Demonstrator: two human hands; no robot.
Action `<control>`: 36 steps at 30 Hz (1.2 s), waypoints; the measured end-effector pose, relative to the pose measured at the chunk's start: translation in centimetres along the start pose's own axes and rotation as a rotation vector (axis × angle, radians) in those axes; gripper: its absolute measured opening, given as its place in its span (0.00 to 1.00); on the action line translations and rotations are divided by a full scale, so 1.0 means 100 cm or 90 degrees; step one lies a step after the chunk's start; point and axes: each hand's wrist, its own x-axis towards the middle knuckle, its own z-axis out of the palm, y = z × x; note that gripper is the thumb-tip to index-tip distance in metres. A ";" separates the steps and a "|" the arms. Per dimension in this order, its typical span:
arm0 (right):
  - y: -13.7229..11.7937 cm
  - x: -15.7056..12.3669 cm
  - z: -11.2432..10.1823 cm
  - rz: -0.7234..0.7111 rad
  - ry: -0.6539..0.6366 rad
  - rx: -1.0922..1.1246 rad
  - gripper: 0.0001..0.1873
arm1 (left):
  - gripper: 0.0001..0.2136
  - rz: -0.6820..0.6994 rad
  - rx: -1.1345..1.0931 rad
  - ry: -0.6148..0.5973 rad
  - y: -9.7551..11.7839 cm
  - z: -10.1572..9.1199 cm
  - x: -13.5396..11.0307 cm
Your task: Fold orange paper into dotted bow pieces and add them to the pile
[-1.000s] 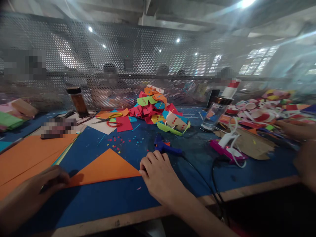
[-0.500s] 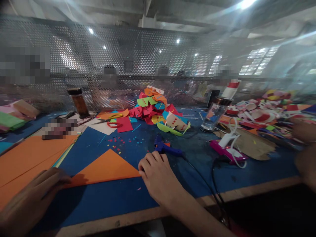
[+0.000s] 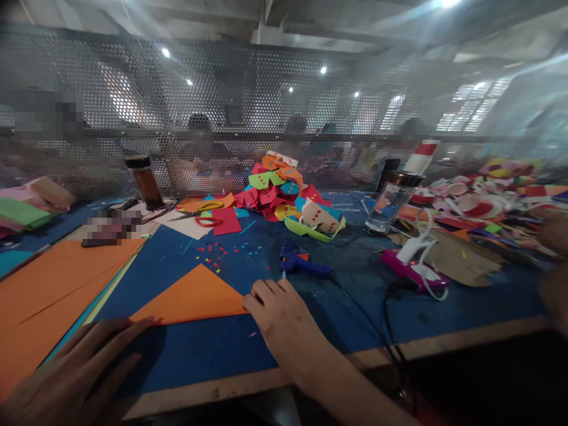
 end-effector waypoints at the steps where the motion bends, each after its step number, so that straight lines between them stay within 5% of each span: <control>1: 0.000 0.000 0.000 -0.008 0.004 -0.004 0.11 | 0.18 0.022 0.007 -0.002 0.002 0.000 0.000; 9: -0.006 -0.003 0.000 -0.022 0.000 -0.030 0.11 | 0.27 0.021 0.067 -0.028 0.011 0.011 -0.009; 21: -0.031 -0.001 -0.022 0.008 -0.049 -0.045 0.12 | 0.21 0.068 0.055 -0.019 0.025 -0.005 0.008; 26: -0.039 0.000 -0.015 -0.007 -0.019 -0.063 0.07 | 0.21 0.072 0.076 0.008 0.031 -0.002 0.011; 36: -0.048 -0.004 -0.010 0.017 -0.026 -0.010 0.15 | 0.22 0.100 0.068 0.015 0.040 0.000 0.019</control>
